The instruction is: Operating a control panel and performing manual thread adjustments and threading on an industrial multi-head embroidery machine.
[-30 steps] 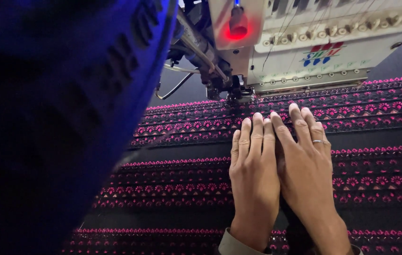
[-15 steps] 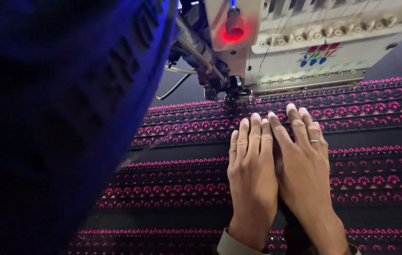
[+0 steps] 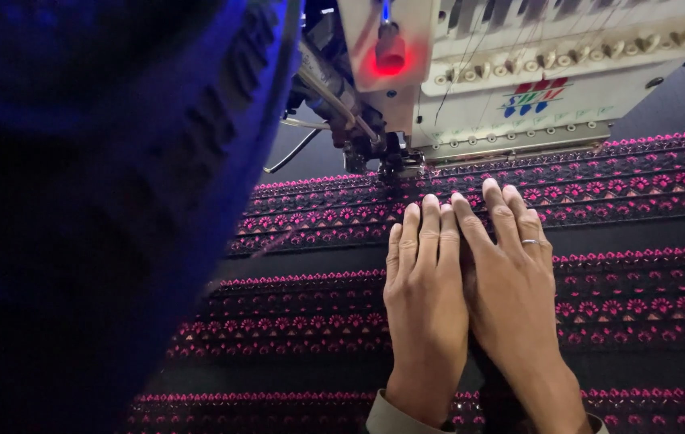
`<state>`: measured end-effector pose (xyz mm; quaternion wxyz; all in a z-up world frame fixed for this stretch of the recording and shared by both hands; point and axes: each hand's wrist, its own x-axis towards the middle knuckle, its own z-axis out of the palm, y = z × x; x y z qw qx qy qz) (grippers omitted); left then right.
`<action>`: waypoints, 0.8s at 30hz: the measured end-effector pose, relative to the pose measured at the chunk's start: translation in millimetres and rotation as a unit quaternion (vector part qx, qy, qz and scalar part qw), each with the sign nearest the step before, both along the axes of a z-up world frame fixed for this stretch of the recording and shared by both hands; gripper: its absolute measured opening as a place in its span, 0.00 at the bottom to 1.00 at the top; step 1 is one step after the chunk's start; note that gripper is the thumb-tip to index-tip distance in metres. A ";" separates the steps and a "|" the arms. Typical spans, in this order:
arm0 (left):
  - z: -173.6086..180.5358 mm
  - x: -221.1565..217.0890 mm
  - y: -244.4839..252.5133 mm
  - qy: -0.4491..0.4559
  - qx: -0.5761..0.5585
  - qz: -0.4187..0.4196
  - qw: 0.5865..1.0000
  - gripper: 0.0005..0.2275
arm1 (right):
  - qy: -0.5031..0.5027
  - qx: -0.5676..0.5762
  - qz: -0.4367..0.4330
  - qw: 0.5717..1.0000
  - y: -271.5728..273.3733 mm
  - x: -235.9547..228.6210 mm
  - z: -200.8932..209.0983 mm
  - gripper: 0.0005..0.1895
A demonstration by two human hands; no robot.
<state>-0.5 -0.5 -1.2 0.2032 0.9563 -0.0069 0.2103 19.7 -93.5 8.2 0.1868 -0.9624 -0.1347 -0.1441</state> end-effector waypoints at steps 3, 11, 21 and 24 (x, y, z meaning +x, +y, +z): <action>4.0 -1.1 -0.2 0.015 -0.012 -0.003 1.000 0.23 | 0.004 -0.005 -0.002 1.000 -0.4 0.3 -0.4 0.30; 2.9 -1.2 -0.6 0.015 -0.010 -0.004 1.000 0.23 | -0.002 -0.003 0.001 1.000 -0.1 -0.7 1.3 0.30; -1.7 -0.5 -0.7 0.007 -0.007 -0.001 1.000 0.23 | 0.000 -0.004 -0.003 1.000 0.6 -0.8 1.1 0.29; -1.0 -0.1 -1.0 0.010 0.004 0.003 1.000 0.23 | 0.007 0.004 0.001 1.000 1.0 -1.1 3.7 0.29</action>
